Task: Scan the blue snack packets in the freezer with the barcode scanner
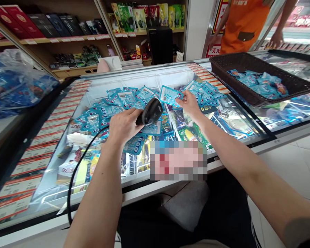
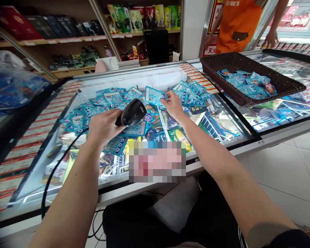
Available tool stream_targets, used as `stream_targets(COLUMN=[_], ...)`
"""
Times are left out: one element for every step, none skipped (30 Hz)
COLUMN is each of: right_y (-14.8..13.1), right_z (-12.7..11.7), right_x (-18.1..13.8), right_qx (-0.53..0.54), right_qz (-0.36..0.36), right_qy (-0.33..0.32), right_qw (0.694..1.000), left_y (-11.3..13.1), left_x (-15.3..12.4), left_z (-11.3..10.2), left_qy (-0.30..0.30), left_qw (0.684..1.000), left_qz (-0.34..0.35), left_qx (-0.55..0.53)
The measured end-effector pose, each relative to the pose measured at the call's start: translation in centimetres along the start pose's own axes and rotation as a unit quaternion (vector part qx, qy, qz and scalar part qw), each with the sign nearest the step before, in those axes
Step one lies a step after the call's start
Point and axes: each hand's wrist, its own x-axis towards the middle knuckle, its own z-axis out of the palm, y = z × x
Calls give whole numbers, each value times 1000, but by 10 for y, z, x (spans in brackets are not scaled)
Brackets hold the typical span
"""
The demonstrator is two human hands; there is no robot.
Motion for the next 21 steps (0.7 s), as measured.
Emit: stream_targets(right_y=[0,0,1,1,1,2,2,2,1,1,0,-1,-2,-3,-3,-3,-3,-3,-2,-2,-1], right_z=[0,0,0,0,0,0,0,0,1,0,0,0,0,0,0,0,0,0,0,0,-1], right_x=[0,0,0,0,0,0,0,0,0,0,0,0,0,-1,-1,-1,-1,-1,-1,-1,0], right_qx=[0,-1,-1,0,2,4,4,3,2,0,-2,-2,-2,-1,1,4,6,8,6,0,-9], right_qz=[-1,-3,-5,-7,-10,-12,-13,-12,-10,-8,-4,-2,-2,-2,-3,-4,-5,-5,-4,-4,-4], right_qy=[-1,0,0,2,2,2,2,1,-1,-2,-1,0,1,3,4,4,2,0,-2,-3,0], right_qw=[1000,1000,1000,1000,1000,1000,1000,1000,1000,1000,1000,1000,1000,1000,1000,1000,1000,1000,1000,1000,1000], left_y=[0,0,0,0,1,1,1,2,2,2,2,2,2,2,2,2,2,1,1,1,1], left_x=[0,0,0,0,0,0,0,0,0,0,0,0,0,0,0,0,0,0,0,0,-1], left_z=[0,0,-1,-1,-1,-1,-1,-1,-1,-1,-1,-1,-1,-1,0,0,0,1,1,2,2], left_qy=[-4,-8,-10,-11,-11,-12,-12,-13,-13,-14,-14,-14,-13,-13,-12,-11,-10,-8,-7,-5,-4], left_qw=[1000,1000,1000,1000,1000,1000,1000,1000,1000,1000,1000,1000,1000,1000,1000,1000,1000,1000,1000,1000,1000], left_qz=[1,1,1,1,2,3,2,0,-1,-2,-2,-1,-1,0,0,1,2,3,3,1,-1], left_qx=[1,3,4,4,5,5,4,3,2,0,-2,-4,-5,-6,-6,-6,-5,-5,-4,-5,-5])
